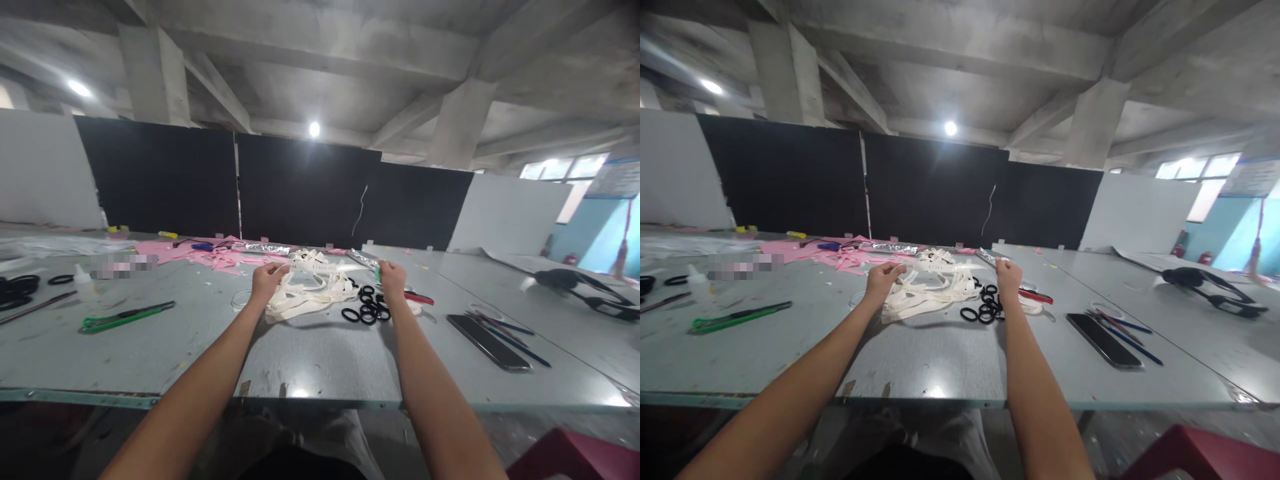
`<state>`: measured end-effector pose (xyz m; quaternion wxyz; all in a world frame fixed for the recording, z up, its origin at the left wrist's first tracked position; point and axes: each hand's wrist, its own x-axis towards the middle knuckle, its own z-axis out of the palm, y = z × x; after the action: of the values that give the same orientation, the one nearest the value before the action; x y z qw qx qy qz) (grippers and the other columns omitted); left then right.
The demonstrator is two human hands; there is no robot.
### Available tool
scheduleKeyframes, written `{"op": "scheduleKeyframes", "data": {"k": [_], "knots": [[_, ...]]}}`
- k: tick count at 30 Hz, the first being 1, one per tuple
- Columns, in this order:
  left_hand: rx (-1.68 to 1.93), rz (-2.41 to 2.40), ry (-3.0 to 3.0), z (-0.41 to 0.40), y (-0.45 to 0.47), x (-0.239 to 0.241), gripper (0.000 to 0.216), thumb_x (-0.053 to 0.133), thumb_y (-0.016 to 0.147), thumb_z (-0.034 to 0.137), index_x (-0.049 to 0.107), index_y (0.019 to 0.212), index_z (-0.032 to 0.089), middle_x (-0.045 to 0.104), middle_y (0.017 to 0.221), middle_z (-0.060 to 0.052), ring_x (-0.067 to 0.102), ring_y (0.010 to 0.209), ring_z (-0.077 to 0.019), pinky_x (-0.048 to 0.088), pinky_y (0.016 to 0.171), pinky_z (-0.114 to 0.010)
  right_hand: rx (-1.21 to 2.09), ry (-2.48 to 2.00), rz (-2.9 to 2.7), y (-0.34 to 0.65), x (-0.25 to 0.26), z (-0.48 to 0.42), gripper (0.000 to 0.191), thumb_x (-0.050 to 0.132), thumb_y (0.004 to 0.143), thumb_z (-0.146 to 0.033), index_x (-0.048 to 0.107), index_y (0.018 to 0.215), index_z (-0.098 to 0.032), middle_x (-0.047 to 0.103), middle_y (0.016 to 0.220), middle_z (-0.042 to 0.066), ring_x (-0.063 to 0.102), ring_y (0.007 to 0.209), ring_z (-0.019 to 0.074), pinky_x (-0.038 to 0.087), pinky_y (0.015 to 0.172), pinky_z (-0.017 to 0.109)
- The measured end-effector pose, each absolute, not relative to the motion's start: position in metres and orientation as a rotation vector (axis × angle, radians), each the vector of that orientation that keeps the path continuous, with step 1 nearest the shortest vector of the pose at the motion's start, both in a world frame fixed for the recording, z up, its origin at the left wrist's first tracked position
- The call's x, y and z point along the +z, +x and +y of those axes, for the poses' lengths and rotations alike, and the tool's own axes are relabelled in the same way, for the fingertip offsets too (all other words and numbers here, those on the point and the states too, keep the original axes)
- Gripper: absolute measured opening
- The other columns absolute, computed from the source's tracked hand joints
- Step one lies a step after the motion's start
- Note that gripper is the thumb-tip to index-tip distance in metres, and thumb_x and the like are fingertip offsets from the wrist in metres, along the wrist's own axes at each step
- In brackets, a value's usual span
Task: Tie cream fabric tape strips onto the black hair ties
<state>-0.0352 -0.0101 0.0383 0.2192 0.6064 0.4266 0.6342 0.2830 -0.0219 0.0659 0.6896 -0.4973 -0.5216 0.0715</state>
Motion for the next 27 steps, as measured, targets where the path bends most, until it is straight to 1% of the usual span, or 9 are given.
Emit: {"op": "scheduleKeyframes", "data": {"k": [2, 4, 6, 9, 14, 18, 20, 23, 27], "knots": [[1.730, 1.204, 1.864, -0.013, -0.034, 0.037, 0.027, 0.062, 0.073, 0.042, 0.071, 0.080, 0.017, 0.070, 0.077, -0.004, 0.060, 0.067, -0.0166, 0.043, 0.063, -0.025, -0.163, -1.267, -1.354, 0.274, 0.063, -0.024, 0.032, 0.052, 0.080, -0.040, 0.054, 0.058, -0.017, 0.054, 0.065, 0.006, 0.051, 0.071, 0.0200, 0.042, 0.071, 0.033], [1.629, 1.185, 2.153, -0.019, -0.029, 0.036, 0.026, 0.059, 0.078, 0.042, 0.071, 0.082, 0.020, 0.071, 0.086, -0.005, 0.062, 0.080, -0.0189, 0.042, 0.074, -0.027, -0.273, -1.239, -1.473, 0.255, 0.062, -0.028, 0.024, 0.055, 0.081, -0.038, 0.067, 0.082, -0.018, 0.060, 0.097, 0.011, 0.050, 0.099, 0.0252, 0.035, 0.092, 0.039], [1.484, 1.136, 2.437, -0.025, -0.023, 0.037, 0.026, 0.055, 0.082, 0.042, 0.071, 0.085, 0.022, 0.070, 0.092, -0.005, 0.061, 0.087, -0.0195, 0.040, 0.082, -0.030, -0.288, -1.097, -1.713, 0.228, 0.060, -0.035, 0.033, 0.051, 0.085, -0.040, 0.064, 0.107, -0.019, 0.055, 0.119, 0.012, 0.044, 0.114, 0.0251, 0.029, 0.101, 0.041], [1.331, 1.037, 2.755, -0.032, -0.014, 0.040, 0.025, 0.050, 0.087, 0.038, 0.070, 0.089, 0.022, 0.069, 0.094, -0.006, 0.059, 0.091, -0.0198, 0.037, 0.085, -0.032, -0.082, -0.927, -1.955, 0.188, 0.055, -0.045, 0.035, 0.039, 0.092, -0.038, 0.059, 0.117, -0.022, 0.053, 0.128, 0.009, 0.043, 0.120, 0.0216, 0.030, 0.102, 0.038], [1.321, 0.954, 2.952, -0.038, -0.006, 0.043, 0.028, 0.043, 0.091, 0.035, 0.068, 0.092, 0.021, 0.068, 0.096, -0.007, 0.057, 0.091, -0.0201, 0.035, 0.084, -0.033, 0.295, -0.856, -2.079, 0.163, 0.043, -0.048, 0.036, 0.040, 0.091, -0.039, 0.058, 0.116, -0.020, 0.065, 0.107, 0.005, 0.058, 0.097, 0.0183, 0.041, 0.087, 0.029], [1.404, 1.008, 2.912, -0.038, -0.007, 0.043, 0.027, 0.044, 0.091, 0.035, 0.067, 0.090, 0.020, 0.068, 0.093, -0.006, 0.057, 0.089, -0.0193, 0.034, 0.083, -0.033, 0.313, -0.892, -2.047, 0.175, 0.039, -0.043, 0.028, 0.051, 0.085, -0.037, 0.063, 0.101, -0.018, 0.066, 0.093, 0.004, 0.058, 0.085, 0.0169, 0.041, 0.080, 0.026], [1.467, 1.046, 2.839, -0.037, -0.009, 0.042, 0.025, 0.046, 0.090, 0.035, 0.066, 0.089, 0.020, 0.068, 0.091, -0.005, 0.057, 0.089, -0.0192, 0.035, 0.082, -0.032, 0.262, -0.896, -1.989, 0.181, 0.040, -0.041, 0.022, 0.053, 0.083, -0.035, 0.062, 0.091, -0.017, 0.064, 0.083, 0.002, 0.056, 0.078, 0.0158, 0.040, 0.075, 0.024], [1.517, 1.045, 2.727, -0.035, -0.010, 0.041, 0.021, 0.053, 0.086, 0.035, 0.066, 0.091, 0.020, 0.068, 0.092, -0.005, 0.058, 0.089, -0.0199, 0.037, 0.082, -0.032, 0.203, -0.939, -1.902, 0.184, 0.040, -0.039, 0.021, 0.055, 0.081, -0.038, 0.059, 0.082, -0.017, 0.053, 0.065, -0.003, 0.047, 0.062, 0.0130, 0.036, 0.061, 0.022], [1.551, 0.872, 2.482, -0.035, -0.008, 0.040, 0.023, 0.052, 0.085, 0.032, 0.067, 0.097, 0.018, 0.067, 0.097, -0.006, 0.059, 0.091, -0.0198, 0.040, 0.084, -0.031, 0.147, -0.995, -1.862, 0.184, 0.037, -0.038, 0.022, 0.056, 0.080, -0.041, 0.058, 0.082, -0.019, 0.046, 0.060, -0.004, 0.040, 0.056, 0.0119, 0.031, 0.057, 0.022]]}}
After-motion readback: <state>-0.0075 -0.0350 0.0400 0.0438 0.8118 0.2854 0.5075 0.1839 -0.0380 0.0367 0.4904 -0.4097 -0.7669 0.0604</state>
